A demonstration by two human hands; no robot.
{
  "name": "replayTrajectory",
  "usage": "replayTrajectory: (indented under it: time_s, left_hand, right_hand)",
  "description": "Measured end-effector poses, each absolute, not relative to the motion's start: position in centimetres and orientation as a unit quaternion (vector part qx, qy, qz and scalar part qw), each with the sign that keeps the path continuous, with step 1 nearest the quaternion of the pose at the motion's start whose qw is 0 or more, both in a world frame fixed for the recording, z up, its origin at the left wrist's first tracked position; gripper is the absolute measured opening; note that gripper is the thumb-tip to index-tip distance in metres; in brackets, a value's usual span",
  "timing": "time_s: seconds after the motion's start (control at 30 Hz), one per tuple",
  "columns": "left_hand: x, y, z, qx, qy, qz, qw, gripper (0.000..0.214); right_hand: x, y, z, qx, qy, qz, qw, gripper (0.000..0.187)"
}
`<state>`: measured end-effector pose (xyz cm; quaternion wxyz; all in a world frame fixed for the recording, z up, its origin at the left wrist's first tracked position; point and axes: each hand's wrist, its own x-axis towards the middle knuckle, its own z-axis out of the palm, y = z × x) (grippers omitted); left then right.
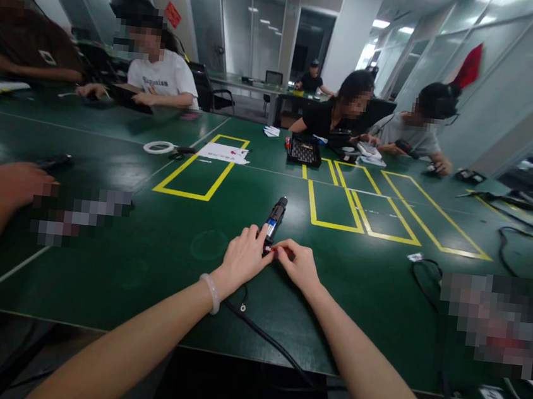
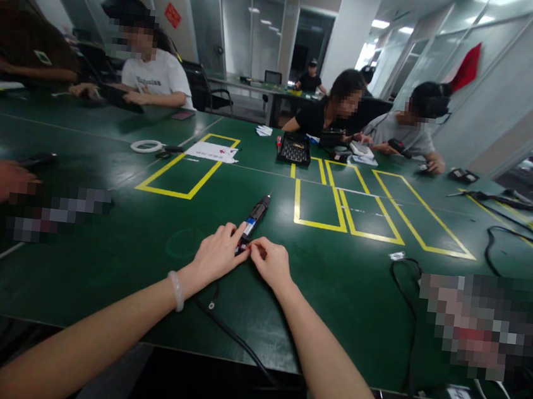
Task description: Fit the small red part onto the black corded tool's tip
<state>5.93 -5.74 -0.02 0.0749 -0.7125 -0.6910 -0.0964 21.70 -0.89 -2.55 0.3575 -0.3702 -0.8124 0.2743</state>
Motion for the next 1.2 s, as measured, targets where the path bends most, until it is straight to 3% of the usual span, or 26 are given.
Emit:
replayTrajectory:
  time_s: [0.37, 0.93, 1.2]
  left_hand:
    - [2.7, -5.1, 0.2, -0.716, -0.685, -0.075, 0.106, 0.064]
    - [-16.5, -3.6, 0.8, -0.597, -0.796, -0.007, 0.099, 0.068]
    - [-16.5, -4.9, 0.2, -0.606, -0.779, -0.085, 0.139, 0.049]
  right_hand:
    - [22.0, 0.1, -3.0, -0.339, -0.802, 0.312, 0.381, 0.018]
    - [21.9, 0.3, -3.6, -0.342, -0.798, 0.343, 0.359, 0.017]
    - [21.8, 0.3, -3.4, -0.345, -0.799, 0.343, 0.353, 0.018]
